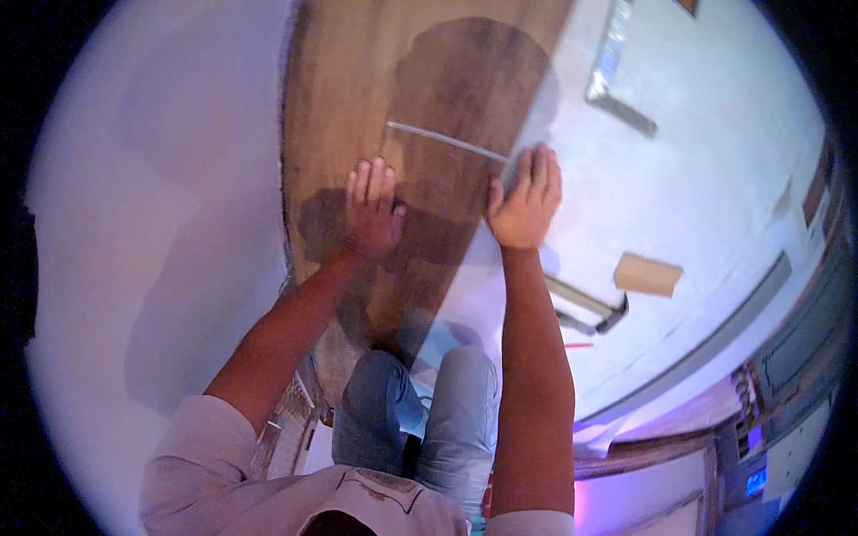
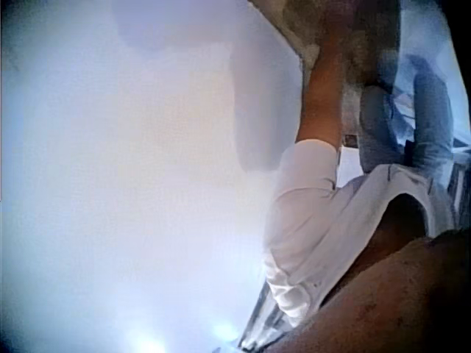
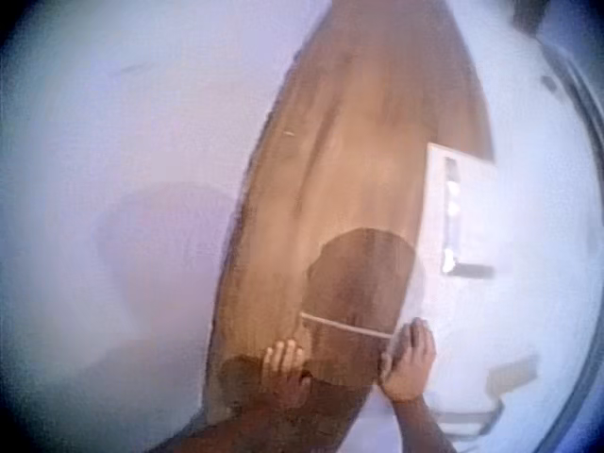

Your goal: The person positions and aligns laminate flooring planks on the floor, pressing them together by hand and using a hammer with a tapping block to secure them into place.

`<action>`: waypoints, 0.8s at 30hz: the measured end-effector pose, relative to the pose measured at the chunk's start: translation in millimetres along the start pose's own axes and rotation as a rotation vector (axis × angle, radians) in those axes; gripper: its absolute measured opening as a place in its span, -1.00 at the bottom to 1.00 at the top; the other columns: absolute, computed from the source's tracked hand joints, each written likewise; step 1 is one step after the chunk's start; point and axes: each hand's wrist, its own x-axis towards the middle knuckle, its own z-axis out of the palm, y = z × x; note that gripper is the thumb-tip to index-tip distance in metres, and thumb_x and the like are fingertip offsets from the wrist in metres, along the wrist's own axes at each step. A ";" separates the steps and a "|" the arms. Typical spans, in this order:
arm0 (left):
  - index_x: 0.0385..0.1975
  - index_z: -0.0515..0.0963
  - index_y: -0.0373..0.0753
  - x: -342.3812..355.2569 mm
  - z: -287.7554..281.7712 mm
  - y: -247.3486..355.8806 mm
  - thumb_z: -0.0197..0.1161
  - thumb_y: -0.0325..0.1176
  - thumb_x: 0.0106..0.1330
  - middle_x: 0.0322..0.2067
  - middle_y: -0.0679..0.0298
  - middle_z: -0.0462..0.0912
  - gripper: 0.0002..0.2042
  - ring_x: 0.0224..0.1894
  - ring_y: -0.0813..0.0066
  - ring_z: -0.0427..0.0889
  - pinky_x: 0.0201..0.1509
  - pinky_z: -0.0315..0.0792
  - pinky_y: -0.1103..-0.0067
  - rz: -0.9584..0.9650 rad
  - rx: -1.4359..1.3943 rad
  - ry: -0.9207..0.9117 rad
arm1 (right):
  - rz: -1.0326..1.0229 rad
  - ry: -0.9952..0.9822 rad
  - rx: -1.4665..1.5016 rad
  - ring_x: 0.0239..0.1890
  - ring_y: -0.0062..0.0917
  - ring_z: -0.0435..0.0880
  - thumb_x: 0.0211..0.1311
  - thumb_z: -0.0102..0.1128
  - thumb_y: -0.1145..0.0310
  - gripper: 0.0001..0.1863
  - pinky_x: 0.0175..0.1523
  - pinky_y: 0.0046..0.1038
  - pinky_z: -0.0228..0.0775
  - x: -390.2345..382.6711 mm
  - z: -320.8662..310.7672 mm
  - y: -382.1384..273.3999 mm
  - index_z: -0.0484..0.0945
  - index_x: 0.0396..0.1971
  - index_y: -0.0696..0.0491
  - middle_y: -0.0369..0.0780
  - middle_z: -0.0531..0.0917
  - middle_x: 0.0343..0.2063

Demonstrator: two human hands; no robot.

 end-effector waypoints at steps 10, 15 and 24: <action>0.38 0.33 -0.31 -2.4 -8.9 -3.5 0.29 -0.13 0.28 0.46 0.01 0.24 -0.31 0.54 -0.04 0.11 0.61 -0.01 0.05 -0.057 -0.019 -0.089 | -0.069 0.003 -0.048 0.47 0.08 0.24 0.54 -0.05 -0.04 -0.30 0.51 0.03 0.09 0.7 3.6 -2.5 0.35 0.35 0.28 0.12 0.34 0.41; 0.35 0.38 -0.26 1.7 -13.7 5.0 0.33 -0.14 0.26 0.46 0.09 0.27 -0.34 0.52 0.09 0.18 0.61 0.05 0.14 -0.094 -0.052 -0.087 | -0.108 0.039 -0.085 0.47 0.05 0.25 0.57 -0.08 -0.07 -0.29 0.53 0.03 0.08 -3.0 7.5 4.7 0.27 0.41 0.23 0.08 0.30 0.43; 0.35 0.42 -0.26 -1.6 -13.3 2.8 0.38 -0.14 0.20 0.47 0.10 0.29 -0.31 0.49 0.09 0.27 0.60 0.10 0.15 -0.056 -0.061 0.051 | -0.177 0.091 -0.091 0.45 0.05 0.30 0.56 -0.02 -0.02 -0.34 0.46 0.05 0.18 -1.7 7.2 2.6 0.35 0.37 0.22 0.07 0.34 0.40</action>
